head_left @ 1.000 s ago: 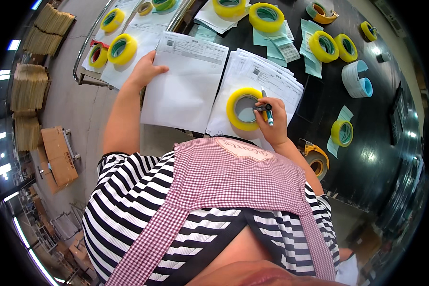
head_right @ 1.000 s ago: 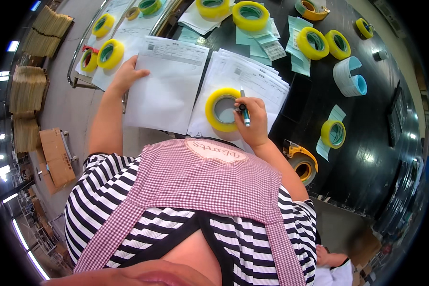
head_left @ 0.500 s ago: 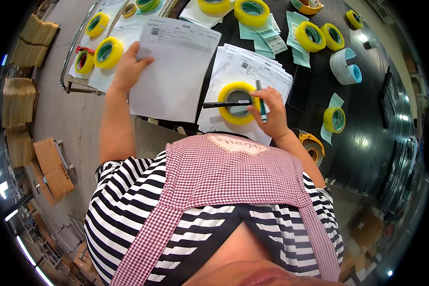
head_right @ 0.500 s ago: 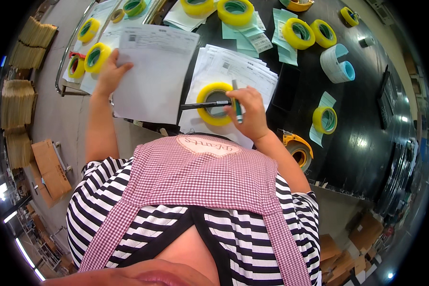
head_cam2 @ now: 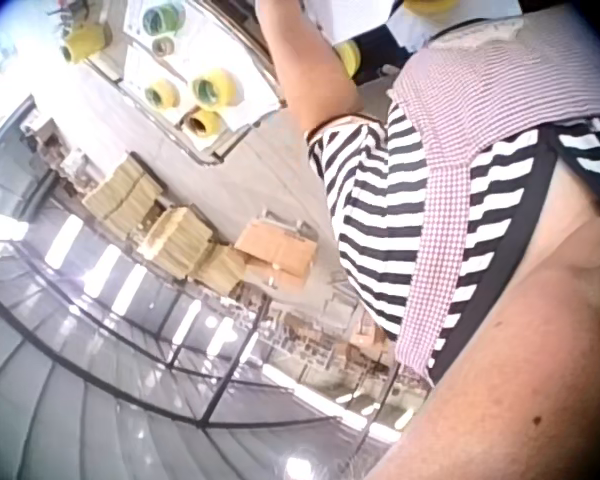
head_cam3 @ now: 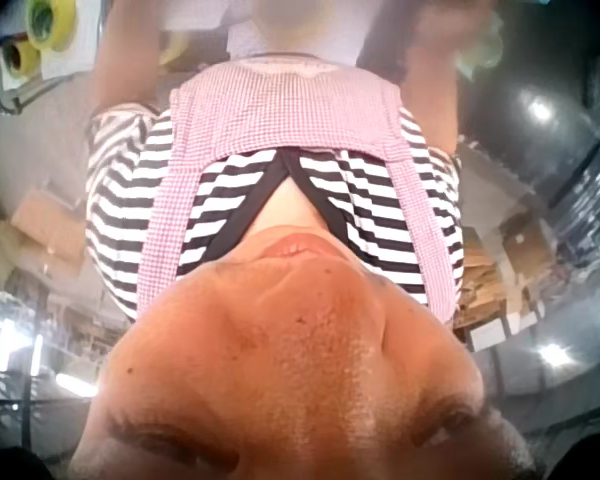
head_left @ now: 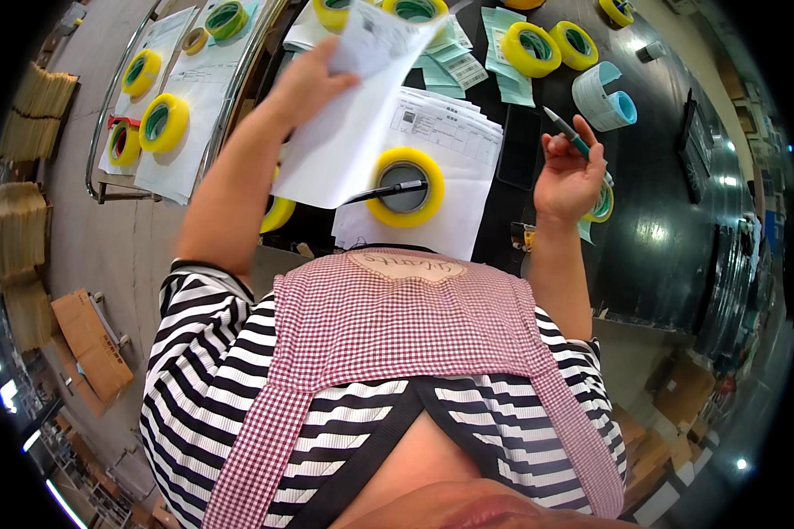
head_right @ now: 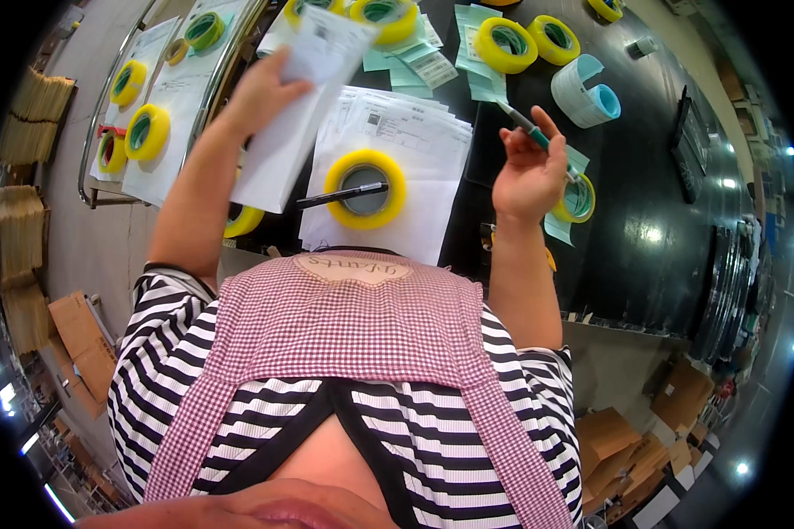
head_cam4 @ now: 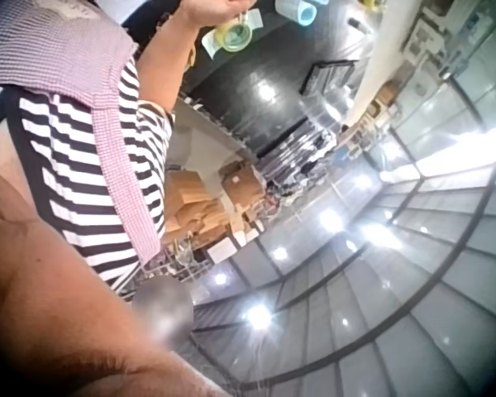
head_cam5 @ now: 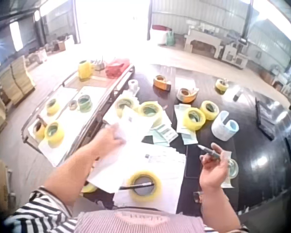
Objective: The person writes on a cardboard box with a marker, places several gray packaged items into an empty box, and then uses a pen to mark documents while organizing rolls of yellow tape on a workbench.
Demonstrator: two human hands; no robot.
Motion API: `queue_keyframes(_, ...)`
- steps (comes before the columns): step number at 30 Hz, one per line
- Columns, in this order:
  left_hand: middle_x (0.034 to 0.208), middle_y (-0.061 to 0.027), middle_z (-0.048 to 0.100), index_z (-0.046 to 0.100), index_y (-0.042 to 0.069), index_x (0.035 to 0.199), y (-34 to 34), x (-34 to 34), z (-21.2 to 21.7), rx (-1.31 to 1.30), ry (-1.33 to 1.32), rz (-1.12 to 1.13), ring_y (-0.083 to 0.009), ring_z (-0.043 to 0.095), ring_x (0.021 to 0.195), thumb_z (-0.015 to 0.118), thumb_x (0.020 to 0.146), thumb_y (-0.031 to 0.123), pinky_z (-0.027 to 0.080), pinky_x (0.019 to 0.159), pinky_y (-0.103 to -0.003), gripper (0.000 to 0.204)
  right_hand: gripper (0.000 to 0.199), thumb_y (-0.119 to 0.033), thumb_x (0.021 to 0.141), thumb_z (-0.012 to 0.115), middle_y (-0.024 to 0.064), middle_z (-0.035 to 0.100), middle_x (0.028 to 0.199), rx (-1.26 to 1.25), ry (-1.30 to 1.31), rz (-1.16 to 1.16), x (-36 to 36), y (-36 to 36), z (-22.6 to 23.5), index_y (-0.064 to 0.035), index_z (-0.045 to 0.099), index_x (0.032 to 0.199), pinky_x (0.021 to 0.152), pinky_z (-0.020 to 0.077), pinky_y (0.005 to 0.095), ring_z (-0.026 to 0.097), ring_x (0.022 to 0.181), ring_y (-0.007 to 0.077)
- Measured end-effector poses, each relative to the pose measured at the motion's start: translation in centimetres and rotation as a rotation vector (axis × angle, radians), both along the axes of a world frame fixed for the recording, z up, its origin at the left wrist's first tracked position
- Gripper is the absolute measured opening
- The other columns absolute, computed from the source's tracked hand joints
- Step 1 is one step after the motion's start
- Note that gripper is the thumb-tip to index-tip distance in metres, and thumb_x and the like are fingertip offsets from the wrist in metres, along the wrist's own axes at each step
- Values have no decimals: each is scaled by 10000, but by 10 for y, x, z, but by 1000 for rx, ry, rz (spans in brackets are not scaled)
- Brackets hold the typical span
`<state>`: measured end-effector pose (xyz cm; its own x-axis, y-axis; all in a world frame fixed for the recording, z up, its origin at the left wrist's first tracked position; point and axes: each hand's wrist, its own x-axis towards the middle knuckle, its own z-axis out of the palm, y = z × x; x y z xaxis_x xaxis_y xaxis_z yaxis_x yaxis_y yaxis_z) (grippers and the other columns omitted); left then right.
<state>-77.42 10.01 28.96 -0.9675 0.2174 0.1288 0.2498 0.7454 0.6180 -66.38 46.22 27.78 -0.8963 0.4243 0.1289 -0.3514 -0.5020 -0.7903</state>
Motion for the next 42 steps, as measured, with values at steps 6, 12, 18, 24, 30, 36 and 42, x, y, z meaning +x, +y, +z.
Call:
queue_keyframes(6, 1109, -264, 648, 452, 11, 1279, 28, -1, -60, -77, -120, -114, -430, 608, 1059, 723, 845, 144, 491, 888, -460, 529, 240, -69, 938, 628, 161, 699, 983, -14, -135, 117, -28, -39, -23, 35, 617, 1154, 856, 580, 351, 702, 887, 232)
queue_keyframes(12, 1142, -266, 635, 466, 20, 1270, 24, 2, -51, -99, -198, -53, -424, 595, 1095, 725, 846, 127, 483, 908, -454, 508, 116, -31, 849, 684, 86, 677, 793, 455, -234, 200, -60, -59, -75, 23, 646, 944, 672, 520, 265, 648, 715, 143)
queue_keyframes(18, 1324, -273, 560, 428, -16, 1408, 23, -2, -42, -113, -362, -82, -400, 535, 1236, 725, 845, 137, 429, 1037, -409, 655, 152, -128, 826, 676, 51, 601, 661, 1124, -134, 56, -65, -60, -107, -23, 584, 766, 552, 436, 272, 539, 580, 113)
queue_keyframes(24, 1298, -281, 571, 437, -21, 1387, 23, -4, -50, -126, -363, -69, -410, 543, 1218, 724, 844, 136, 434, 1023, -419, 634, 108, -116, 804, 651, 138, 635, 736, 1194, -150, 131, -62, -61, -103, -51, 569, 776, 632, 501, 378, 631, 664, 321)
queue_keyframes(30, 1303, -265, 581, 438, -22, 1391, 24, -5, -45, -108, -340, -69, -396, 557, 1207, 724, 847, 141, 439, 1020, -411, 636, 123, -60, 843, 659, 142, 616, 744, 1210, -87, -194, -66, -50, -91, -55, 548, 790, 632, 504, 361, 632, 659, 316)
queue_keyframes(36, 1367, -250, 551, 404, -38, 1440, -52, 9, -11, 142, -329, 43, -345, 525, 1272, 755, 841, 204, 421, 1047, -377, 735, 123, -18, 849, 683, 150, 631, 850, 1146, -25, -25, -34, -72, -54, -28, 622, 956, 700, 504, 335, 636, 753, 295)
queue_keyframes(42, 1146, -65, 666, 553, -4, 1291, -231, 43, 22, 198, -298, 117, -136, 612, 1025, 743, 836, 89, 498, 916, -301, 502, 218, 38, 750, 703, 143, 597, 863, 1562, 219, 147, 16, -90, -50, -19, 643, 952, 723, 492, 395, 587, 820, 332)
